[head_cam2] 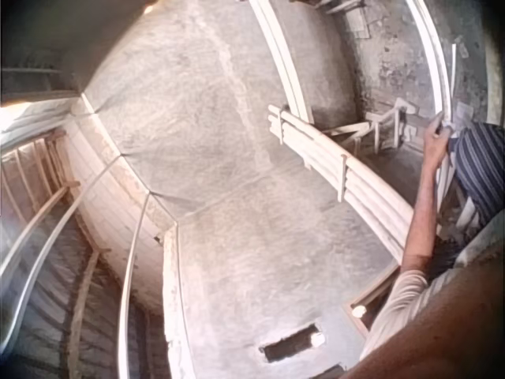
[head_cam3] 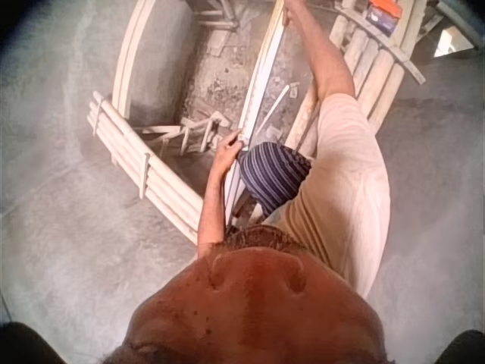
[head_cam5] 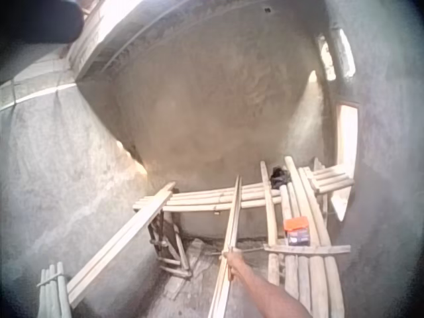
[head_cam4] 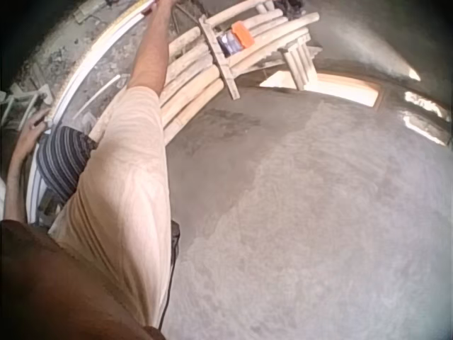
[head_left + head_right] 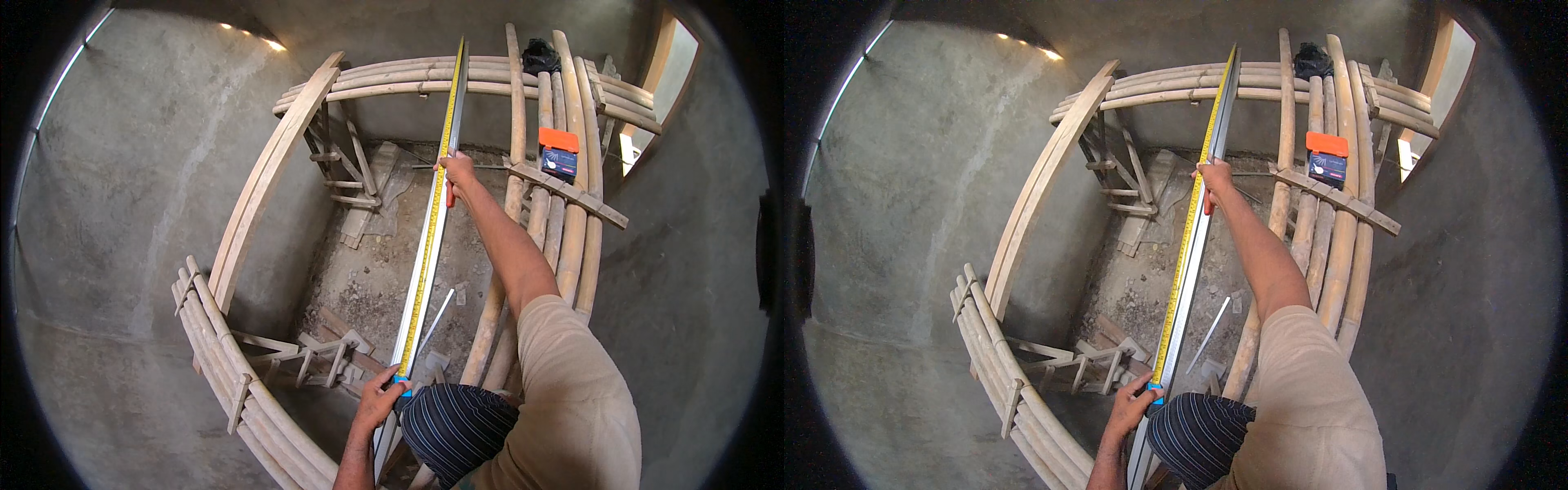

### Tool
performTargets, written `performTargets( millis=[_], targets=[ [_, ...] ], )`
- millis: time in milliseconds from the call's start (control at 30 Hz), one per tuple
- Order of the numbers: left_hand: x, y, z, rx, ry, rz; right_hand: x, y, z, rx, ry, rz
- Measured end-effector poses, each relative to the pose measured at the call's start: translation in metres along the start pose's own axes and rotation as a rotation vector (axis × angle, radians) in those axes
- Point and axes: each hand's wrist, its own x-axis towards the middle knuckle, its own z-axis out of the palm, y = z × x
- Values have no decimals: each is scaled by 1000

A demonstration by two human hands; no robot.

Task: The person measures metal studs using a tape measure and a pen, then cuts the metal studs using shears.

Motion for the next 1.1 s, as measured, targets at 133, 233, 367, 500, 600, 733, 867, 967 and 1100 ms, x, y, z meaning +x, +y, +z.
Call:
performTargets(
  millis=[133, 233, 367, 500, 600, 733, 867, 967, 1100],
  targets=[
    [0, 0, 0, 14, 14, 5, 1, 4, 3, -7, -4, 6],
    [1, 2, 1, 12, 16, 6, 7, 5, -1, -13, -11, -1],
    [3, 3, 1, -20, 15, 1, 11, 4, 0, -46, -7, -2],
    [4, 4, -2, -19, 10, -14, 10, 4, 7, 3, -2, -2],
    [5, 5, -1, -3, 17, 3, 12, 2, 5, 0, 0, 3],
    [2, 10, -3, -14, 58, 4, 9, 1, 8, 6, -19, 14],
    [1, 16, -6, -5, 53, 27, 9, 0, 10, 36, 37, 10],
    [-2, 24, -8, 29, 67, 25, 10, -1, 12, 45, 13, -28],
    [-3, 20, -11, 35, 73, 81, 11, 3, 11, 22, 5, -30]
  ],
)
